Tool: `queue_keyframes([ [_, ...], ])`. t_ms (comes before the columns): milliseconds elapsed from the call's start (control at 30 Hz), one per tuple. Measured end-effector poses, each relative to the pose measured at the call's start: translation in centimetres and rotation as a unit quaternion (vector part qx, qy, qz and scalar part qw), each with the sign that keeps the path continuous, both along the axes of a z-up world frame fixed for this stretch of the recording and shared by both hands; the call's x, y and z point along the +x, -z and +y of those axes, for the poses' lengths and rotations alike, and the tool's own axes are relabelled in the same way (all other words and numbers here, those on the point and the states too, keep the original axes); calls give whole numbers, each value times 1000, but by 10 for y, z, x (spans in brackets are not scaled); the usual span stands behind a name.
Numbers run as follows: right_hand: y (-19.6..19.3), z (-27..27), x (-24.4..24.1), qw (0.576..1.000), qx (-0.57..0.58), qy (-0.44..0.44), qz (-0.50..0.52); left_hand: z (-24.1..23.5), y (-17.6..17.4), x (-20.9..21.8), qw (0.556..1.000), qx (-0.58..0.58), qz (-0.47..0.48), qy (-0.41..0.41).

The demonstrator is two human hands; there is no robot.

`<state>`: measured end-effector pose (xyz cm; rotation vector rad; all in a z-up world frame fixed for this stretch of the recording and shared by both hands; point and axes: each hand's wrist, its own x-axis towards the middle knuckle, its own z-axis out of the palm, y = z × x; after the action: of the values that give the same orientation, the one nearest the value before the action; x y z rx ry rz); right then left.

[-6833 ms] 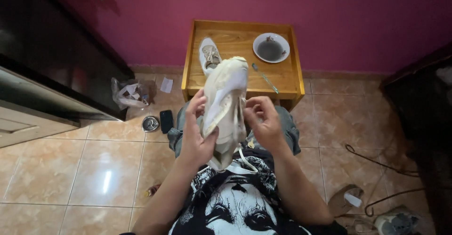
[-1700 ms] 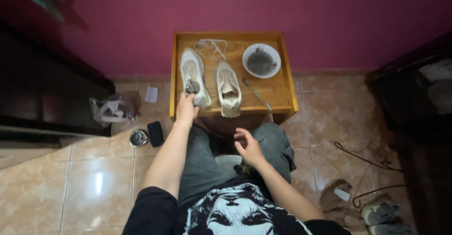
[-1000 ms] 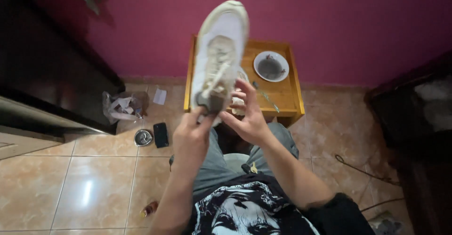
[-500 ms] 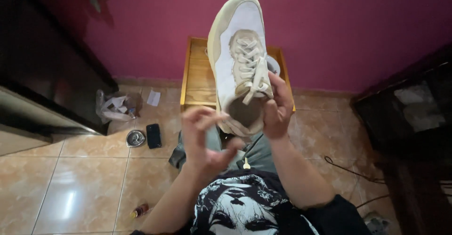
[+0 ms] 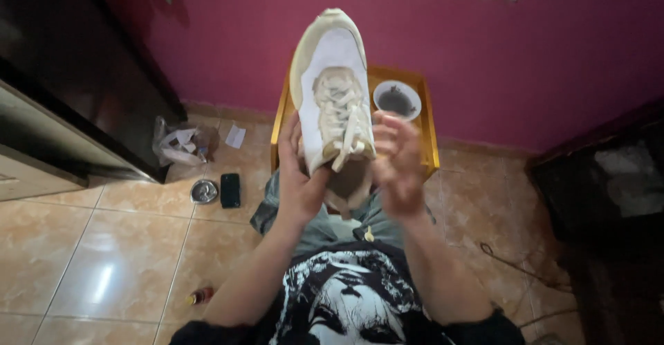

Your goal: The person removes the existing shoelaces from a white sneaker, then threads and ties new shoelaces through the eyelets. The person handles the shoe and laces by hand throughout the process.

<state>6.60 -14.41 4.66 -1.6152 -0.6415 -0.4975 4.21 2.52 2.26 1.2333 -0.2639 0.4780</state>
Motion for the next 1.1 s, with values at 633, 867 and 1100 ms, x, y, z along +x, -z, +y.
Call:
queue_keyframes([
  [633, -60, -24, 24, 987, -135, 84, 13, -11, 8, 1, 986, 129, -13, -102],
  [867, -80, -61, 77, 948, 166, 266, 63, -6, -8, -3, 993, 75, 90, 0],
  [1100, -44, -45, 54, 982, 126, 89, 112, -9, 1, 1, 996, 14, 90, 14],
])
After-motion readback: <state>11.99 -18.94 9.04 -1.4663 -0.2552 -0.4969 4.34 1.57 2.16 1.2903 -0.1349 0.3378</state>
